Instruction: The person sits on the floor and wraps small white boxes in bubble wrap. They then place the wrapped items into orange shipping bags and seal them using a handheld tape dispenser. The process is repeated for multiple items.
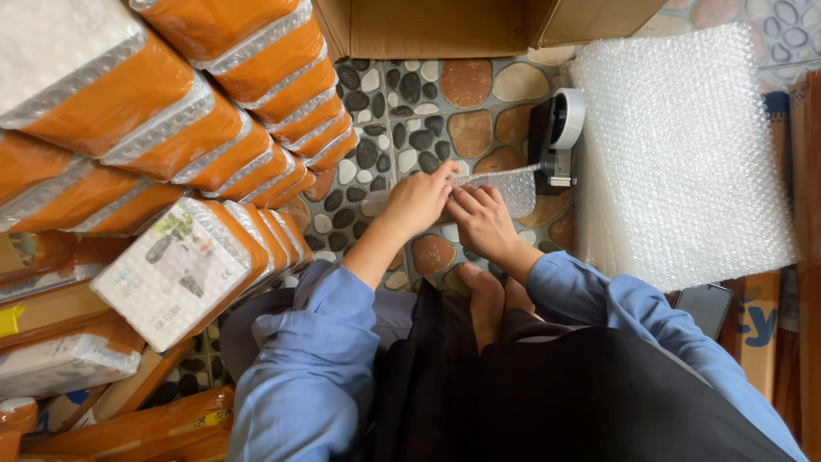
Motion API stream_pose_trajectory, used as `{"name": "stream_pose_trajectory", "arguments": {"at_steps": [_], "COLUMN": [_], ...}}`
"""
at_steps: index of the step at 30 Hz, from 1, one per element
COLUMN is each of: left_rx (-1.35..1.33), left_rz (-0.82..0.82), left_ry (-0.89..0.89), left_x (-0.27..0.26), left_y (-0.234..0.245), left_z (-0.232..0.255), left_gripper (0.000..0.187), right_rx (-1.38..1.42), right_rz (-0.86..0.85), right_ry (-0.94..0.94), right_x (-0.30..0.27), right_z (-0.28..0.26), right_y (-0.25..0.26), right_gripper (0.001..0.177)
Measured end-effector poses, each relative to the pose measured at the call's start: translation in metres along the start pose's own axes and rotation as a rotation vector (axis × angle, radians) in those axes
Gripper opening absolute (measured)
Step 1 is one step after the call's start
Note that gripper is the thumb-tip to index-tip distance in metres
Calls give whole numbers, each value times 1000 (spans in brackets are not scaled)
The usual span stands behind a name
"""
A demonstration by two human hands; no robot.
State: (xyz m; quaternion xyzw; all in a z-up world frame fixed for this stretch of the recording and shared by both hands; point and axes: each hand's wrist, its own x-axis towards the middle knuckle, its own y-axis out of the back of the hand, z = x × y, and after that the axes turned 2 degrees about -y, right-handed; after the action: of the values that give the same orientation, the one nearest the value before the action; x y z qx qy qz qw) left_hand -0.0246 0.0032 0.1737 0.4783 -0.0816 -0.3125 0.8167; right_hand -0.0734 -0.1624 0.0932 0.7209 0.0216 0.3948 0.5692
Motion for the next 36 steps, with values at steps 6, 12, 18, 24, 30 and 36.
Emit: {"name": "stream_pose_trajectory", "arguments": {"at_steps": [6, 12, 18, 24, 30, 36], "left_rx": [-8, 122, 152, 115, 159, 242], "left_rz": [4, 483, 684, 778, 836, 908], "left_ry": [6, -132, -183, -223, -261, -274], "left_x": [-16, -12, -13, -13, -12, -14], "left_y": [-25, -104, -115, -112, -123, -120], "left_z": [12, -22, -21, -17, -25, -22], "left_gripper": [66, 36, 32, 25, 26, 27], "right_rx": [167, -217, 101, 465, 1120, 1232], "right_rz": [139, 10, 175, 155, 440, 510], "right_ry": [-241, -331, -971, -1321, -1658, -1696], "right_x": [-6, -3, -69, -103, -122, -137], "right_z": [5, 43, 89, 133, 146, 100], "right_y": [-4, 24, 18, -10, -34, -35], "right_gripper": [30, 27, 23, 19, 18, 13]}}
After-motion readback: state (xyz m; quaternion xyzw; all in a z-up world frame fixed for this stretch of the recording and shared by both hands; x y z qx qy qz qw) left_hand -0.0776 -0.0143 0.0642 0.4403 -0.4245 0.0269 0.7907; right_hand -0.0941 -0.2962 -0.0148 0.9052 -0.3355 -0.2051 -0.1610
